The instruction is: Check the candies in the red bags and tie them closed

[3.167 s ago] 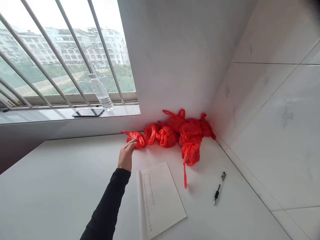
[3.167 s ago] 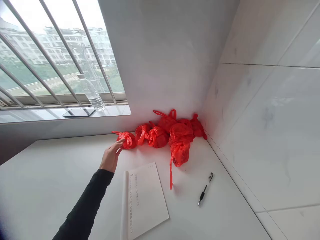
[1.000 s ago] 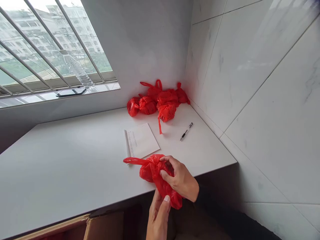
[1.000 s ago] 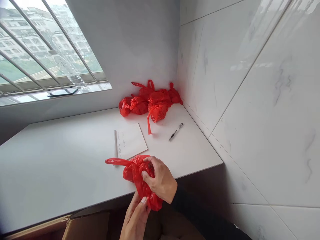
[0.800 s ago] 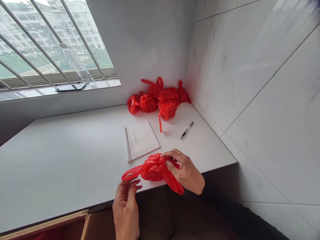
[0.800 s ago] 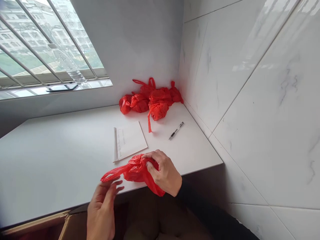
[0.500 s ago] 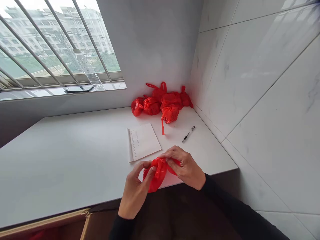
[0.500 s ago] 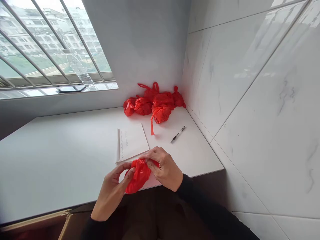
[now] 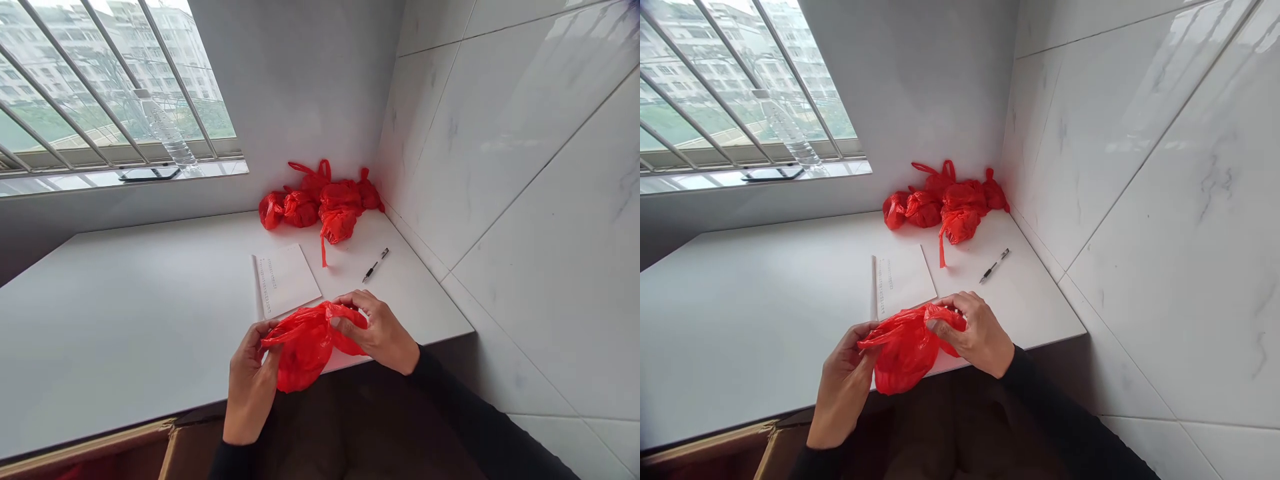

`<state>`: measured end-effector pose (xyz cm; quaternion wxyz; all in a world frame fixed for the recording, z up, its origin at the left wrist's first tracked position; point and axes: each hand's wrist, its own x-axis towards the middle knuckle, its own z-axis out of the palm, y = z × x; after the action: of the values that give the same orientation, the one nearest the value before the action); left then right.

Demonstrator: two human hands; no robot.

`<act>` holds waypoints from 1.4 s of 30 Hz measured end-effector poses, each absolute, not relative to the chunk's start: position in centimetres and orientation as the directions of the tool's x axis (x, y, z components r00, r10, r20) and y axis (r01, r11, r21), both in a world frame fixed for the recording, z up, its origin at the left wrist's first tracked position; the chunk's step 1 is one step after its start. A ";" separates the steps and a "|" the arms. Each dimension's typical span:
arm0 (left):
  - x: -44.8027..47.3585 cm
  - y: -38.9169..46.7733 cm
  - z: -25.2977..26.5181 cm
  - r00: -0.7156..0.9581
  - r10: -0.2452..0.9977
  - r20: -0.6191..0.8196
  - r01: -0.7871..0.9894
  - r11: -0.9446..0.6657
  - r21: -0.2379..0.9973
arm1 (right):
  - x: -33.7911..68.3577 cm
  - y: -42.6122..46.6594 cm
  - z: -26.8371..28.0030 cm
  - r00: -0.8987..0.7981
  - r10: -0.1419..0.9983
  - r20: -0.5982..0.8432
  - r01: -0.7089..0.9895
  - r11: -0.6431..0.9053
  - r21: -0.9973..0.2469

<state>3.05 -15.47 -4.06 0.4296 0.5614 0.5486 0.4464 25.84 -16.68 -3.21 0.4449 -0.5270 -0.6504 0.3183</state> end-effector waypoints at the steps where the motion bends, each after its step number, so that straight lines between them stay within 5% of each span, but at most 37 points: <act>1: 2.8 -15.4 -4.0 -0.004 0.999 0.036 0.245 -0.034 0.969 | 26.0 -16.6 -3.2 -0.048 0.967 0.251 0.393 0.249 -0.885; 8: 0.3 -14.4 -3.7 -0.257 0.964 0.069 0.356 0.028 0.934 | 29.1 -16.1 -3.1 0.165 0.960 0.227 0.258 0.180 -0.949; 14: 2.9 -14.6 -3.3 0.025 0.938 0.347 0.598 -0.292 0.747 | 27.4 -17.0 -2.5 0.016 0.993 0.116 0.353 0.103 -0.930; 26: 4.3 -14.1 -3.3 0.210 0.876 0.433 0.698 -0.445 0.561 | 28.1 -17.8 -2.4 0.057 0.981 0.187 0.185 0.174 -0.967; 33: 1.2 -14.6 -1.6 -0.358 0.866 0.350 0.573 -0.092 0.814 | 30.7 -17.8 -3.7 0.313 0.935 0.167 0.112 0.139 -0.984; 36: 1.2 -15.8 -0.6 -0.352 0.909 0.225 0.510 -0.016 0.860 | 30.4 -18.6 -3.0 0.363 0.884 0.294 0.229 0.221 -0.948; 39: 2.4 -17.2 0.3 -0.237 0.965 0.115 0.322 -0.033 0.946 | 28.8 -20.0 -0.9 0.377 0.691 0.617 0.470 0.431 -0.770; 42: 3.7 -18.2 1.1 -0.134 0.979 0.155 0.260 -0.116 0.959 | 27.2 -20.4 1.0 0.045 0.647 0.761 0.587 0.599 -0.544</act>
<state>3.70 -18.24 1.14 0.3576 0.5524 0.5604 0.5029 27.21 -20.45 1.05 0.5681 -0.4468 -0.6906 0.0265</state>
